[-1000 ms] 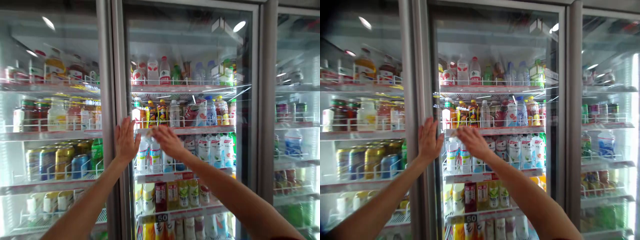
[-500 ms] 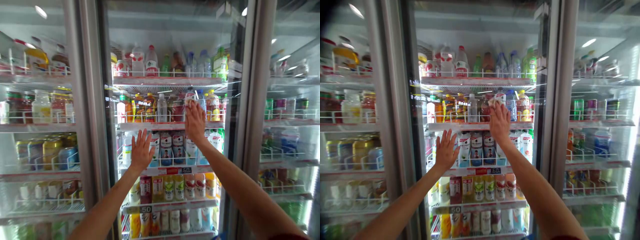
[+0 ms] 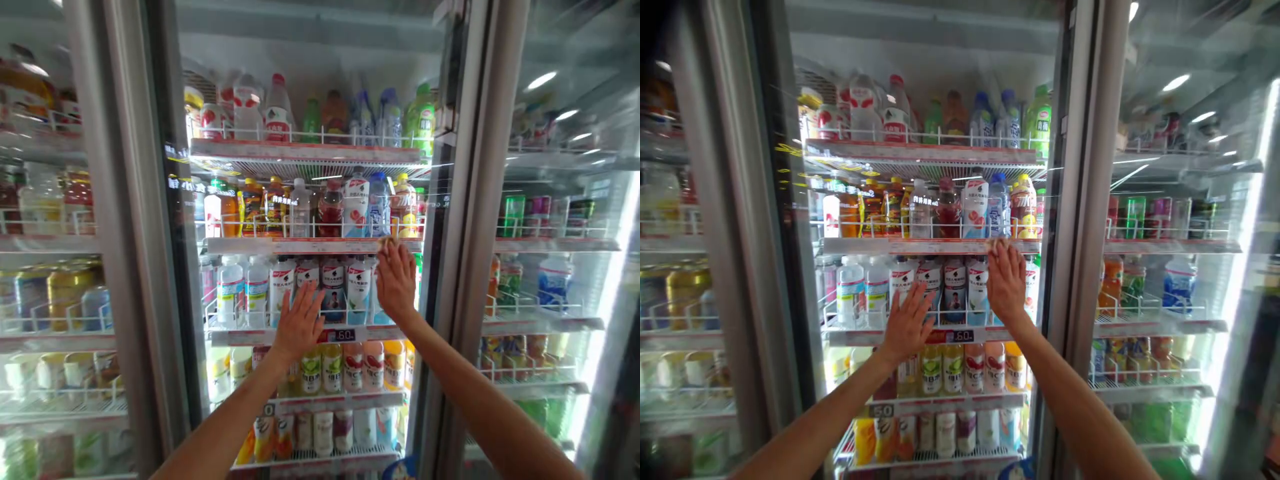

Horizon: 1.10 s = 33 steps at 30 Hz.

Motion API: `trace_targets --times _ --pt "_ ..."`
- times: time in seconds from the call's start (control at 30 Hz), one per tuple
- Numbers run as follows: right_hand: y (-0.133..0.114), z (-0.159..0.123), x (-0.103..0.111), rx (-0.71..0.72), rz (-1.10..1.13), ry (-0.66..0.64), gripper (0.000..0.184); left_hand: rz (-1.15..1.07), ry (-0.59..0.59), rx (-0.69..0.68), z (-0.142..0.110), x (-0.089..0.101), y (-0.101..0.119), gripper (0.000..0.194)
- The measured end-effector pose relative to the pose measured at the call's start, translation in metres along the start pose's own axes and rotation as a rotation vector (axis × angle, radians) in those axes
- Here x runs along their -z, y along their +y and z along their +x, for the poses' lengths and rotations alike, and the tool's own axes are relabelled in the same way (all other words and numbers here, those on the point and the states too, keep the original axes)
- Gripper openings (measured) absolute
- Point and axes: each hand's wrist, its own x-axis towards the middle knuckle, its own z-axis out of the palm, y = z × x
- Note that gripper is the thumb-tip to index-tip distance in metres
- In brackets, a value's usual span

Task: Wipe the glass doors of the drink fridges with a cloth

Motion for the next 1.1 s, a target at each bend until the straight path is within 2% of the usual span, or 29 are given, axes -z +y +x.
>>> trace_targets --times 0.1,0.17,0.2,0.23,0.33,0.4,0.47,0.53,0.6,0.67,0.77,0.83,0.87,0.97,1.0,1.03,1.07,1.1 --pt "-0.012 -0.053 0.008 0.288 0.074 -0.177 0.049 -0.022 -0.045 -0.032 -0.006 -0.003 0.015 0.052" --pt "-0.008 -0.075 0.014 0.419 0.092 -0.244 0.047 -0.034 -0.058 -0.04 -0.008 -0.004 0.021 0.051" --pt "0.001 -0.073 0.015 0.406 0.075 -0.237 0.047 -0.035 -0.056 -0.043 -0.008 -0.005 0.024 0.051" --pt "0.014 -0.061 0.015 0.332 0.043 -0.198 0.048 -0.034 -0.049 -0.042 -0.007 -0.005 0.026 0.05" --pt "0.058 -0.006 0.012 -0.05 -0.061 0.044 0.05 -0.024 -0.026 -0.023 0.0 -0.004 0.03 0.051" --pt "0.071 0.008 0.012 -0.172 -0.075 0.157 0.051 -0.029 -0.018 -0.007 0.003 -0.003 0.031 0.052" --pt "0.066 -0.013 0.015 -0.087 -0.051 0.119 0.053 -0.039 -0.014 0.007 0.003 -0.002 0.031 0.053" --pt "0.055 -0.052 0.02 0.117 -0.012 -0.031 0.055 -0.045 -0.018 0.012 0.001 -0.001 0.029 0.054" --pt "0.05 -0.074 0.024 0.276 0.019 -0.166 0.053 -0.046 -0.02 0.015 0.002 0.0 0.026 0.057" --pt "0.057 -0.063 0.024 0.236 0.008 -0.148 0.053 -0.041 -0.006 0.029 0.005 0.001 0.021 0.058" --pt "0.064 -0.014 0.016 -0.029 -0.023 0.065 0.057 -0.019 0.008 0.064 0.01 0.001 0.014 0.059" --pt "0.047 -0.001 0.007 -0.05 -0.007 0.089 0.059 0.006 0.0 0.067 0.008 0.003 0.008 0.058" --pt "0.032 -0.006 0.004 0.031 0.017 0.041 0.06 0.022 -0.005 0.066 0.005 0.004 0.004 0.057" --pt "-0.016 -0.037 -0.001 0.464 0.121 -0.168 0.056 0.068 -0.024 0.076 -0.011 0.01 -0.012 0.054" --pt "-0.027 -0.042 -0.002 0.559 0.145 -0.209 0.054 0.077 -0.031 0.082 -0.018 0.014 -0.019 0.053" --pt "-0.034 -0.041 -0.002 0.583 0.155 -0.227 0.052 0.086 -0.036 0.089 -0.024 0.017 -0.027 0.053" --pt "-0.038 -0.033 -0.003 0.528 0.149 -0.216 0.051 0.094 -0.039 0.099 -0.03 0.021 -0.035 0.053" --pt "-0.041 -0.021 -0.005 0.414 0.132 -0.182 0.051 0.104 -0.038 0.112 -0.036 0.025 -0.044 0.054"
